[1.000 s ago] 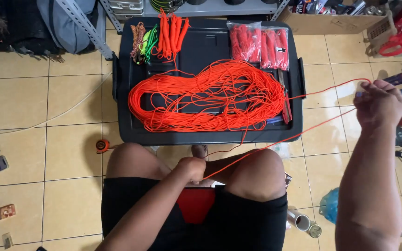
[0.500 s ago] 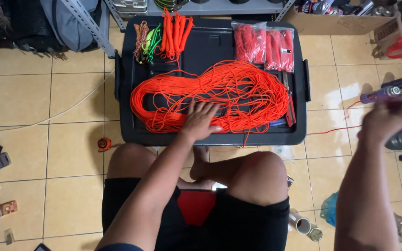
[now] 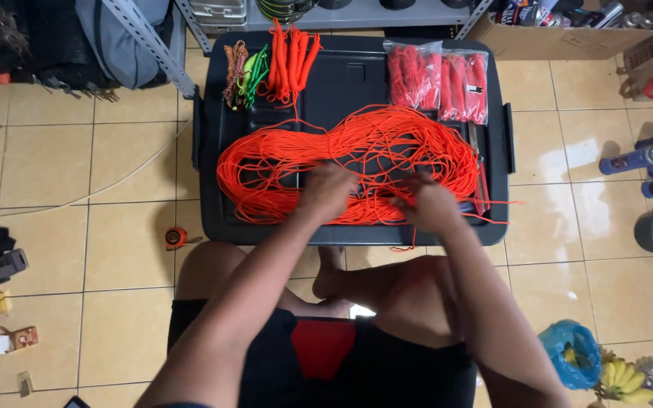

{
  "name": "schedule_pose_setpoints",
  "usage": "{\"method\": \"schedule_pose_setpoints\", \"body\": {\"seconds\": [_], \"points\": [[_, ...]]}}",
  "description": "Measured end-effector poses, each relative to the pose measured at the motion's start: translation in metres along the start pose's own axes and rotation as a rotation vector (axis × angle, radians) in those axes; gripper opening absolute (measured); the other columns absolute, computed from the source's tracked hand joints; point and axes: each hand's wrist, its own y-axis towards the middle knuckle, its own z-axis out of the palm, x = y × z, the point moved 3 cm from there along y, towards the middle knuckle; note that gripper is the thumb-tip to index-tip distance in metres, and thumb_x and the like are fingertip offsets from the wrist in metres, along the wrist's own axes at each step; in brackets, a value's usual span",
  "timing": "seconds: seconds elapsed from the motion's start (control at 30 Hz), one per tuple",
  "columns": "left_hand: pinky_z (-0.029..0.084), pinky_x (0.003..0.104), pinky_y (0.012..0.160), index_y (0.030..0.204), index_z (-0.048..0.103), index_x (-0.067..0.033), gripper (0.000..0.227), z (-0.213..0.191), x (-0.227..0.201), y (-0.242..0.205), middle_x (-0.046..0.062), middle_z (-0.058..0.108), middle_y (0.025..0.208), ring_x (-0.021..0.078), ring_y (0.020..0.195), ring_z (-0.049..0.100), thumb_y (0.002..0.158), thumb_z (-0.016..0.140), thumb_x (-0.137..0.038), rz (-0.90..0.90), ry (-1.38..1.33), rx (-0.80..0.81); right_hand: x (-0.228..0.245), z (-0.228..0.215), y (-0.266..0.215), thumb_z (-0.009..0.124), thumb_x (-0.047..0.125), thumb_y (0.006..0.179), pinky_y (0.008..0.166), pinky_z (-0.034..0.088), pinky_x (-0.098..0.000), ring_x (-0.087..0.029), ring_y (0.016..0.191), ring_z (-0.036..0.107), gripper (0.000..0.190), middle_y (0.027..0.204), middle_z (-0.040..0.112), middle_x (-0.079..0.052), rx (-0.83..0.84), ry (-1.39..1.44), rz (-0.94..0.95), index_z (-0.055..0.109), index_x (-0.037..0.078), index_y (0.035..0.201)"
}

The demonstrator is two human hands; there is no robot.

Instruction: Assembling pens by attaching red cords to components while untangling a large bundle of cord on a plastic bin.

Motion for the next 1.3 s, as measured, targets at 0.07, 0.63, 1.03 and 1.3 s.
{"method": "schedule_pose_setpoints", "body": {"seconds": [0.07, 0.63, 1.03, 1.3], "points": [[0.050, 0.048, 0.092, 0.101, 0.069, -0.0144, 0.023, -0.001, -0.013, 0.010, 0.007, 0.071, 0.100, 0.0291, 0.110, 0.065, 0.093, 0.065, -0.035, 0.151, -0.134, 0.033, 0.026, 0.014, 0.008, 0.071, 0.045, 0.087, 0.087, 0.056, -0.0610, -0.051, 0.098, 0.070, 0.049, 0.122, 0.065, -0.019, 0.055, -0.010, -0.014, 0.070, 0.009, 0.120], [0.002, 0.062, 0.125, 0.158, 0.039, -0.0131, 0.097, -0.024, 0.002, 0.002, 0.017, 0.054, 0.149, 0.0310, 0.154, 0.029, 0.087, 0.048, -0.079, 0.094, -0.049, 0.260, 0.062, 0.028, 0.005, 0.084, 0.031, 0.073, 0.099, 0.058, -0.0575, -0.048, 0.114, 0.066, 0.092, 0.159, 0.037, -0.007, 0.304, -0.030, 0.011, 0.040, 0.022, 0.153], [0.045, 0.050, 0.091, 0.109, 0.065, -0.0105, 0.075, 0.009, 0.042, -0.055, 0.009, 0.058, 0.101, 0.0302, 0.102, 0.059, 0.073, 0.066, -0.077, 0.074, 0.159, 0.119, 0.052, 0.033, 0.009, 0.086, 0.044, 0.072, 0.091, 0.061, -0.0552, -0.046, 0.103, 0.072, 0.075, 0.135, 0.050, -0.010, 0.291, -0.109, 0.197, 0.059, 0.028, 0.140], [0.043, 0.050, 0.096, 0.112, 0.067, -0.0146, 0.068, -0.018, 0.005, -0.042, 0.005, 0.049, 0.113, 0.0303, 0.117, 0.051, 0.072, 0.072, -0.069, 0.087, 0.025, 0.172, 0.083, 0.026, 0.008, 0.085, 0.042, 0.075, 0.098, 0.058, -0.0552, -0.049, 0.118, 0.064, 0.082, 0.147, 0.035, -0.015, 0.249, -0.033, 0.072, 0.049, 0.038, 0.149]]}}
